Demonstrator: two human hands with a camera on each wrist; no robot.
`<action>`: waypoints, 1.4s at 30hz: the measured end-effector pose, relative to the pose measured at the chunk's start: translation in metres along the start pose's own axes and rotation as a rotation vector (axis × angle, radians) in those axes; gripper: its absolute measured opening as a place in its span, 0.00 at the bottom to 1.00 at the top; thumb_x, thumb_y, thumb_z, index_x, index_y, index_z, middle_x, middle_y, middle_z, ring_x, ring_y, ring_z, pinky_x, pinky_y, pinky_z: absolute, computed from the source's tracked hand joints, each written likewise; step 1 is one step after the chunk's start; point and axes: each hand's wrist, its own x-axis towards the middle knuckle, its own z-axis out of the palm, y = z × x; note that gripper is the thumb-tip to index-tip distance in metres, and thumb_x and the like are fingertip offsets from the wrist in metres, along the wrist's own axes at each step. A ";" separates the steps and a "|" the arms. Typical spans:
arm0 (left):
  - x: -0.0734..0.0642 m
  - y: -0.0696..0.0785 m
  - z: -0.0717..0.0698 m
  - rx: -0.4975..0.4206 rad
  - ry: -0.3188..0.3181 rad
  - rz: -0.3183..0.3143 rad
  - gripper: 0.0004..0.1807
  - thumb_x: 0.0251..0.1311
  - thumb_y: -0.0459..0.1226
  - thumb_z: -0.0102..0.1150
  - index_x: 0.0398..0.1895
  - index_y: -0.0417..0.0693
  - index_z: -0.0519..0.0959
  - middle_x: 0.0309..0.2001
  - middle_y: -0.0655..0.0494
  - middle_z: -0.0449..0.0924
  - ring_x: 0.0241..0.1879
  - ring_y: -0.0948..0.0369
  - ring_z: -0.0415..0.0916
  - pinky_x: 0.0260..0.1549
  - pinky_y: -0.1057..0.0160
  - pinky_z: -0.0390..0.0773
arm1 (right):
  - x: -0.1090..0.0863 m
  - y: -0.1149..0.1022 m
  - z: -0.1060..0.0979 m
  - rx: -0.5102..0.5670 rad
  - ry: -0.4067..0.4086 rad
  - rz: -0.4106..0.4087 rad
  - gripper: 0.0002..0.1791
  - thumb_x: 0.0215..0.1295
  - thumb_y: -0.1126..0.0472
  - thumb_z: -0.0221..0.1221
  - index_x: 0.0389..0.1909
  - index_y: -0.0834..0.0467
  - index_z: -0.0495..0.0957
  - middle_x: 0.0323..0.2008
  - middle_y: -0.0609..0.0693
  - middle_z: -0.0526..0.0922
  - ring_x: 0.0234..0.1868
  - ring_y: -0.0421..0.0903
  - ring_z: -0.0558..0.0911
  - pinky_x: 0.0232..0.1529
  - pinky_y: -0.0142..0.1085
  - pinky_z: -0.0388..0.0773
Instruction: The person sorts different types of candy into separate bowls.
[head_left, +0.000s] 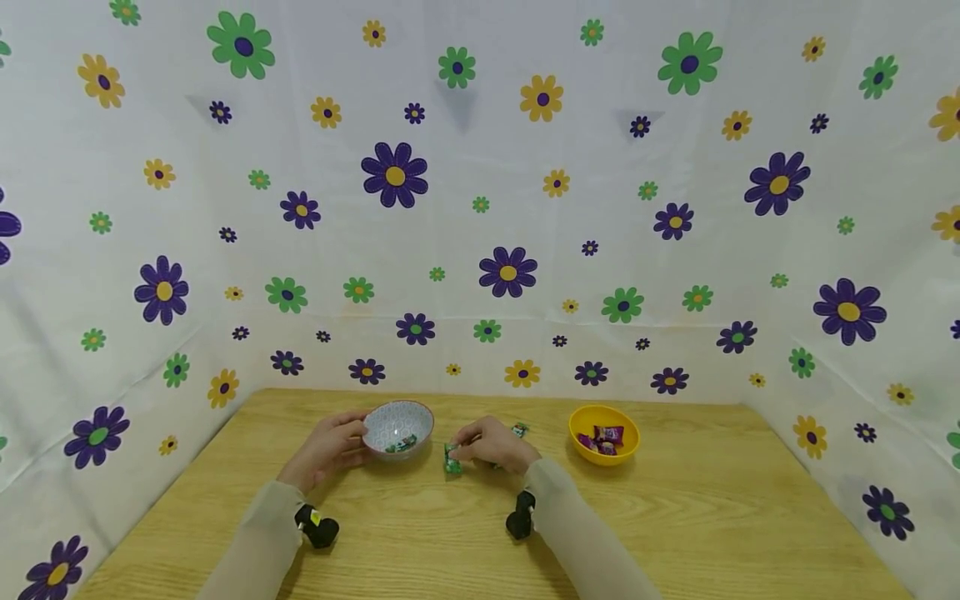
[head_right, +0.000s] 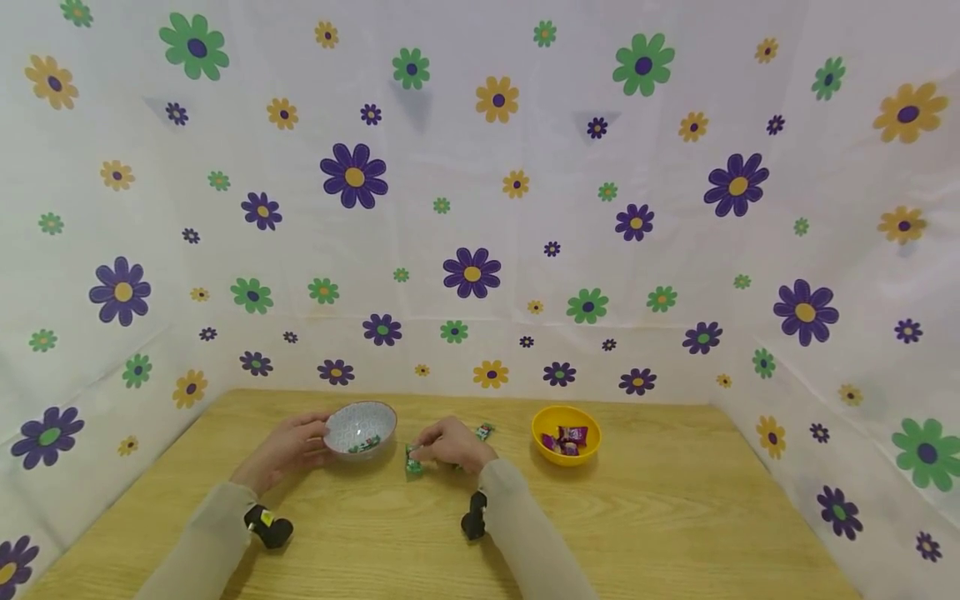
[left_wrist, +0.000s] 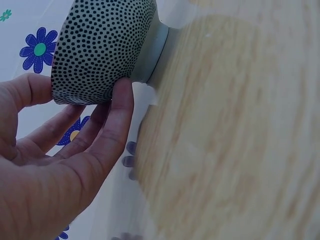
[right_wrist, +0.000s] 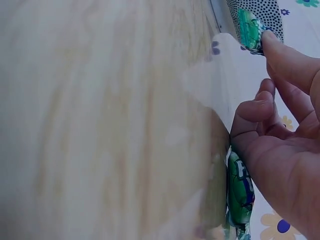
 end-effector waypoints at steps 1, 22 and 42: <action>0.000 0.000 0.000 -0.001 -0.003 0.002 0.29 0.69 0.35 0.47 0.72 0.36 0.60 0.65 0.35 0.64 0.48 0.55 0.77 0.49 0.58 0.82 | 0.000 0.001 0.000 0.013 0.000 0.000 0.07 0.63 0.60 0.65 0.37 0.59 0.85 0.33 0.47 0.80 0.23 0.42 0.67 0.25 0.33 0.65; 0.000 -0.002 -0.001 0.050 0.014 -0.018 0.29 0.69 0.37 0.47 0.71 0.36 0.60 0.65 0.35 0.66 0.47 0.56 0.77 0.46 0.60 0.83 | 0.007 -0.001 0.003 0.152 0.087 0.053 0.14 0.64 0.52 0.64 0.46 0.55 0.84 0.52 0.50 0.78 0.41 0.44 0.72 0.38 0.36 0.71; 0.001 -0.003 0.000 0.054 0.003 -0.008 0.30 0.70 0.37 0.47 0.72 0.36 0.59 0.67 0.34 0.64 0.48 0.56 0.77 0.48 0.59 0.82 | 0.027 -0.026 0.040 0.425 0.229 0.079 0.13 0.64 0.60 0.64 0.44 0.65 0.82 0.35 0.45 0.80 0.31 0.42 0.71 0.27 0.31 0.68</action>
